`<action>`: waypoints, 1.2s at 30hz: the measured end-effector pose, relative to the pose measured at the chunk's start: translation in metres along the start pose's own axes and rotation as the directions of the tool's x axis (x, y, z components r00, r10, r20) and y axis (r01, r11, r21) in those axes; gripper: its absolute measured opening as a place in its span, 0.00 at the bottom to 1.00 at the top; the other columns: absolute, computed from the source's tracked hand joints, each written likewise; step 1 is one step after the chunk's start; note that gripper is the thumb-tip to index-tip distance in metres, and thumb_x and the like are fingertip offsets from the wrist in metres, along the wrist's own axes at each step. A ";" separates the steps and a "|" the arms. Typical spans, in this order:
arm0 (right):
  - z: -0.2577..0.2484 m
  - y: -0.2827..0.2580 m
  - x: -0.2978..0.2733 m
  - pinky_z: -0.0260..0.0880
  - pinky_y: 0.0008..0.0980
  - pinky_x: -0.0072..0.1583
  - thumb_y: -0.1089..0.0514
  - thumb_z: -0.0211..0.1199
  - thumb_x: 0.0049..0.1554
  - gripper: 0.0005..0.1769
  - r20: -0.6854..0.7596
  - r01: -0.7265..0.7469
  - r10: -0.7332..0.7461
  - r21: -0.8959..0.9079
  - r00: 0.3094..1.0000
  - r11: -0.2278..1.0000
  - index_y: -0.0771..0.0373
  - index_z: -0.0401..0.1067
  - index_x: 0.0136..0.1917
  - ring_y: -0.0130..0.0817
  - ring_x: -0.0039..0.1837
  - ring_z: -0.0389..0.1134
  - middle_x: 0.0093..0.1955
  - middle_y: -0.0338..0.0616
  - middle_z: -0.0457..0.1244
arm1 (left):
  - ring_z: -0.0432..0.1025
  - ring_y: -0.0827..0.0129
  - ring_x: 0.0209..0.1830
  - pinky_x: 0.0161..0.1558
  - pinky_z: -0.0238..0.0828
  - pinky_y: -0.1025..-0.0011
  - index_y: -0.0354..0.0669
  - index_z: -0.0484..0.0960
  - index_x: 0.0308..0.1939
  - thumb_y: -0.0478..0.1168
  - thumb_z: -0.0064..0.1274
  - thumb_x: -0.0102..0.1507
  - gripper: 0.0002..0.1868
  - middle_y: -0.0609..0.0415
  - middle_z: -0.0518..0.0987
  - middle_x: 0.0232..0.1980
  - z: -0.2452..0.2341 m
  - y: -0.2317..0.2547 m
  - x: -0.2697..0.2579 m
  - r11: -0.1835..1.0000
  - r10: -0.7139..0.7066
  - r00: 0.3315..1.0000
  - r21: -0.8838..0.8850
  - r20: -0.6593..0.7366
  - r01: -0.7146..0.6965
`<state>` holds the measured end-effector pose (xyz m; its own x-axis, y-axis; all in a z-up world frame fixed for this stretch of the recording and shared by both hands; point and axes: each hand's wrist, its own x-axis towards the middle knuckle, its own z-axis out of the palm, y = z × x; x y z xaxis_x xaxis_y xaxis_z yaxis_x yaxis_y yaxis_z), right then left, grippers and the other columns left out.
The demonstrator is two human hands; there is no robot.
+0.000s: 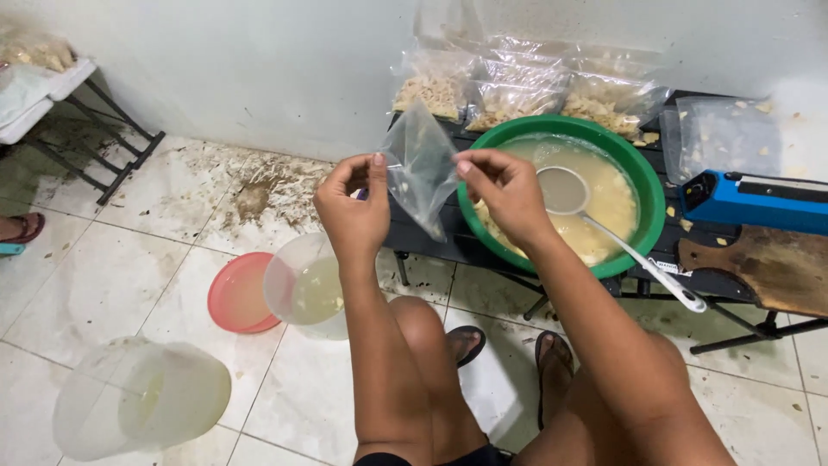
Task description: The person scoops pieces of fruit from a basin of water using a strainer, places them into plastic bags, and then seals the bags using a heat sealer.
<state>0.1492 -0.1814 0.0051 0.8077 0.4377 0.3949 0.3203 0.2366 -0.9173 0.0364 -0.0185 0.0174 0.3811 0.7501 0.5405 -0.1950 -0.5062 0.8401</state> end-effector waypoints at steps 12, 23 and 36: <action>0.023 0.050 -0.011 0.74 0.28 0.49 0.63 0.74 0.55 0.29 0.123 0.039 -0.030 -0.078 0.992 0.996 0.60 0.74 0.69 0.30 0.53 0.70 0.59 0.45 0.71 | 0.76 0.58 0.33 0.42 0.73 0.62 0.44 0.85 0.37 0.49 0.46 0.73 0.18 0.48 0.81 0.30 0.035 -0.004 -0.010 1.000 -0.004 0.982 0.003 0.189 0.004; 0.029 0.043 -0.009 0.76 0.31 0.53 0.69 0.70 0.57 0.09 -0.085 0.041 -0.031 0.124 0.996 0.991 0.66 0.80 0.53 0.28 0.48 0.71 0.44 0.46 0.72 | 0.70 0.70 0.37 0.47 0.70 0.65 0.46 0.78 0.37 0.53 0.39 0.76 0.21 0.53 0.75 0.29 0.019 -0.030 -0.013 0.969 -0.055 0.985 -0.230 0.163 0.092; 0.057 0.042 0.012 0.76 0.21 0.42 0.67 0.73 0.56 0.08 -0.174 0.029 0.010 0.219 0.985 0.975 0.64 0.80 0.50 0.14 0.36 0.65 0.35 0.36 0.66 | 0.79 0.65 0.45 0.49 0.79 0.63 0.39 0.89 0.48 0.33 0.58 0.68 0.08 0.47 0.87 0.41 0.041 -0.068 -0.021 0.941 -0.058 0.961 -0.307 0.269 0.143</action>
<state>0.1439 -0.1166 -0.0253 0.8847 0.2821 0.3710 0.2273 0.4339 -0.8718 0.0788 -0.0171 -0.0529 0.6208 0.6361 0.4583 -0.4069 -0.2383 0.8819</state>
